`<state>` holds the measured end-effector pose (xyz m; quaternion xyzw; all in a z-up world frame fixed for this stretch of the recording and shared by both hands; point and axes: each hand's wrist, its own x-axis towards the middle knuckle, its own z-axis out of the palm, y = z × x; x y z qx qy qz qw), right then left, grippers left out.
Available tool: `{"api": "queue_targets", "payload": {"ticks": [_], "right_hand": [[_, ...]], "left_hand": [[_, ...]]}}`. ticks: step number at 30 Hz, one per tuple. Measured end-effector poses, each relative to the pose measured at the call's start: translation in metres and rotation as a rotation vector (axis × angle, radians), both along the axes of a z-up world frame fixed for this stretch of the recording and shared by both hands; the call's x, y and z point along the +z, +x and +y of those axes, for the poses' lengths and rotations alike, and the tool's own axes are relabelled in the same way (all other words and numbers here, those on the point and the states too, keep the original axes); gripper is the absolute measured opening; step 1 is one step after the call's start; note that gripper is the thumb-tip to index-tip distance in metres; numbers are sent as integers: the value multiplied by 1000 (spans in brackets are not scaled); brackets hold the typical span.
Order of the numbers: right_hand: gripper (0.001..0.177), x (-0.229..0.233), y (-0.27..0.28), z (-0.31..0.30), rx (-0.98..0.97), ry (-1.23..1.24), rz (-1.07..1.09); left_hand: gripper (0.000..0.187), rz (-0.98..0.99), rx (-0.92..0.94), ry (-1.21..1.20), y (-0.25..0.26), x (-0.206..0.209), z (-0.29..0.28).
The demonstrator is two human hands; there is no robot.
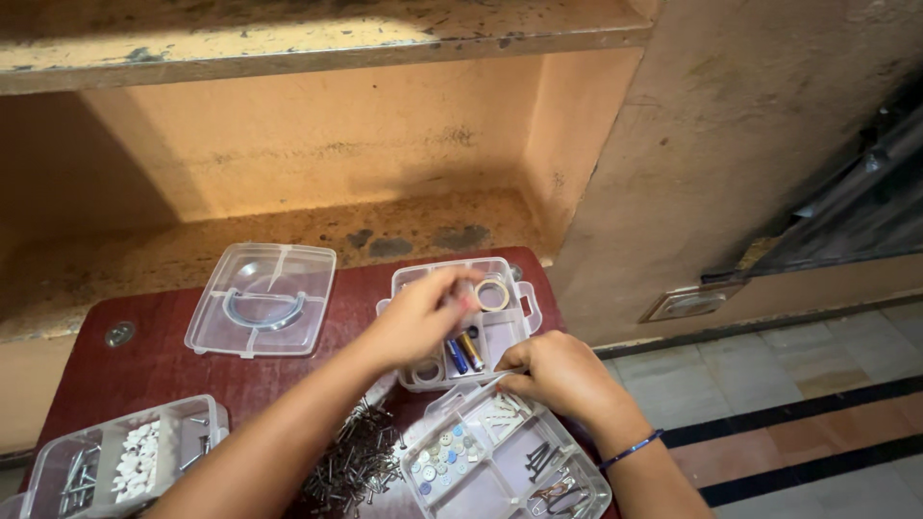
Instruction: The person sorts a mixed pile of screws, nails, and fasteners into compartments of several plastic organizer boxes on a table. They pick items from the central pile and place them into specific sections, occasionally moving boxes to access different compartments.
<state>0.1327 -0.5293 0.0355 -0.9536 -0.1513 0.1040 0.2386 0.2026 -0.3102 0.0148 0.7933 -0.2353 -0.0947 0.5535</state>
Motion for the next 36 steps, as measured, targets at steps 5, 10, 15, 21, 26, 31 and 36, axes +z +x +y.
{"api": "queue_targets", "payload": {"ticks": [5,10,15,21,26,31,36], "right_hand": [[24,-5,-1,0,-5,-41,-8],[25,-11,-2,-2,44,-39,-141],[25,-23,1,-8,19,-32,-221],[32,-22,5,1,-8,-62,-263],[44,-19,6,-1,-26,35,-449],[37,-16,11,2,-46,-6,-454],[20,-4,2,7,-57,-130,-268]], "left_hand": [[37,-91,77,264,-84,22,72],[36,-287,75,330,-139,19,112],[38,-362,118,395,-149,8,121],[47,-610,162,450,-117,-1,84],[48,-752,165,563,-98,-13,64],[46,-746,204,595,-100,-22,60],[50,-715,215,537,-107,-21,59]]}}
